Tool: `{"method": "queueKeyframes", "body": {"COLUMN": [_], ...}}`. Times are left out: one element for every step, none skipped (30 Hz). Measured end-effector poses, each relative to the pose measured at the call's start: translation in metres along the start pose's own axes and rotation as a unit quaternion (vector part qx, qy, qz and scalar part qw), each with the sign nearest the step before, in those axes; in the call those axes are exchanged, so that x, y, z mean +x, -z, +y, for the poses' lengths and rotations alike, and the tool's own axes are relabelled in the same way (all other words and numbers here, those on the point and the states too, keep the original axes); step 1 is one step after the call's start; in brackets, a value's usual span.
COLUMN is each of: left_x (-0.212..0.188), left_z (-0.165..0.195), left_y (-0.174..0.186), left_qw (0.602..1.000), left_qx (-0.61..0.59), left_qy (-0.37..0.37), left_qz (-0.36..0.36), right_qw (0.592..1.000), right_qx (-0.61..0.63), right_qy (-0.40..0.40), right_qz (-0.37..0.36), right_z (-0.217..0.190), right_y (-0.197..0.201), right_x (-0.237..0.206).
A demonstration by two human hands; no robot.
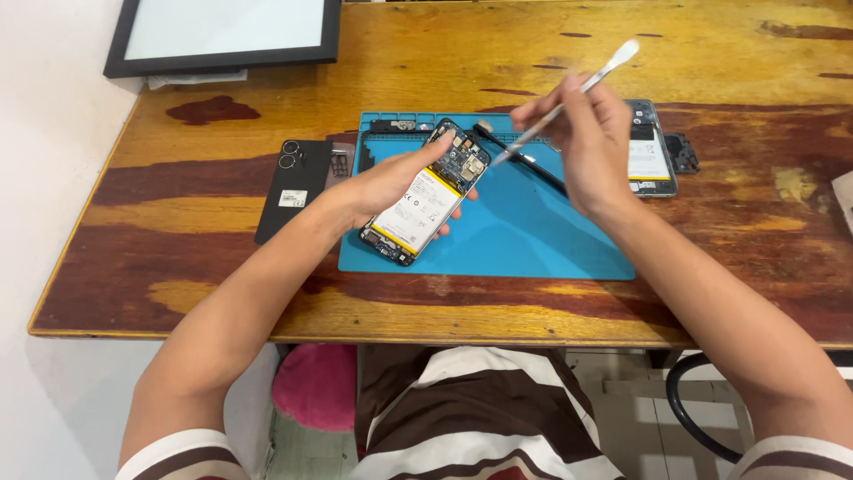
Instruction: The person removes the back cover of a smartphone, disconnects internal connectors, and removes the old battery. They then prepare a new battery by peeling off protective films and applying adhesive tape, and place the new battery into the phone chassis.
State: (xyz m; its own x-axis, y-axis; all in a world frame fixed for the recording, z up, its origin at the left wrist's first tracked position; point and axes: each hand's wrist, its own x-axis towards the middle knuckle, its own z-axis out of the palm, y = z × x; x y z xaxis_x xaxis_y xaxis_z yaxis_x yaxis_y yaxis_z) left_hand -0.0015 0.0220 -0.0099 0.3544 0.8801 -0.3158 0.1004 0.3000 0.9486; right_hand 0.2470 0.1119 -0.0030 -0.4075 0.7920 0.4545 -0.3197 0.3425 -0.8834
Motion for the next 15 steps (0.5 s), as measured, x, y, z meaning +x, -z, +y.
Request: {"method": "queueKeyframes", "body": {"left_x": [0.0, 0.0, 0.001, 0.001, 0.0, 0.001, 0.0, 0.0, -0.001, -0.002, -0.002, -0.002, -0.002, -0.002, -0.002], "left_z": [0.0, 0.0, 0.001, 0.001, 0.001, 0.002, 0.003, 0.003, 0.003, 0.002, 0.002, 0.001, 0.0, -0.001, -0.001], "left_y": [0.001, 0.001, 0.001, 0.001, 0.001, 0.002, 0.002, 0.002, 0.003, 0.003, 0.003, 0.003, 0.003, 0.002, 0.001], "left_qw": [1.0, 1.0, 1.0, 1.0, 1.0, 1.0, 1.0, 1.0, 1.0, 1.0, 0.999, 0.999, 0.998, 0.997, 0.996], "left_qx": [-0.003, -0.006, -0.009, -0.002, 0.006, 0.015, 0.015, 0.015, 0.014, 0.013, 0.011, 0.01, 0.003, -0.003, -0.01], "left_qy": [-0.001, -0.002, -0.003, -0.004, -0.006, -0.009, -0.011, -0.014, -0.015, -0.025, -0.037, -0.048, -0.061, -0.073, -0.086], "left_qz": [0.001, 0.001, 0.001, 0.002, 0.003, 0.003, 0.002, 0.001, 0.0, -0.009, -0.016, -0.024, -0.012, 0.0, 0.011], "right_qw": [0.999, 0.995, 0.988, 0.978, 0.968, 0.956, 0.939, 0.942, 0.943, 0.941, 0.944, 0.947, 0.949, 0.953, 0.957], "right_qx": [-0.009, -0.058, -0.108, -0.157, -0.215, -0.273, -0.329, -0.323, -0.316, -0.307, -0.293, -0.279, -0.264, -0.247, -0.23], "right_qy": [0.047, 0.071, 0.096, 0.121, 0.105, 0.088, 0.071, 0.021, -0.03, -0.082, -0.082, -0.082, -0.083, -0.083, -0.083], "right_qz": [-0.013, -0.032, -0.051, -0.069, -0.069, -0.069, -0.069, -0.083, -0.097, -0.112, -0.125, -0.139, -0.151, -0.153, -0.155], "right_z": [-0.002, -0.003, -0.005, -0.005, -0.006, -0.005, -0.005, -0.005, -0.004, -0.004, -0.004, -0.003, -0.003, -0.002, -0.001], "right_y": [0.002, 0.002, 0.002, 0.001, -0.001, -0.004, -0.007, -0.01, -0.013, -0.016, -0.017, -0.019, -0.021, -0.023, -0.024], "right_x": [0.001, 0.001, 0.001, 0.001, 0.0, -0.002, -0.004, -0.005, -0.006, -0.006, -0.007, -0.008, -0.009, -0.01, -0.012]}}
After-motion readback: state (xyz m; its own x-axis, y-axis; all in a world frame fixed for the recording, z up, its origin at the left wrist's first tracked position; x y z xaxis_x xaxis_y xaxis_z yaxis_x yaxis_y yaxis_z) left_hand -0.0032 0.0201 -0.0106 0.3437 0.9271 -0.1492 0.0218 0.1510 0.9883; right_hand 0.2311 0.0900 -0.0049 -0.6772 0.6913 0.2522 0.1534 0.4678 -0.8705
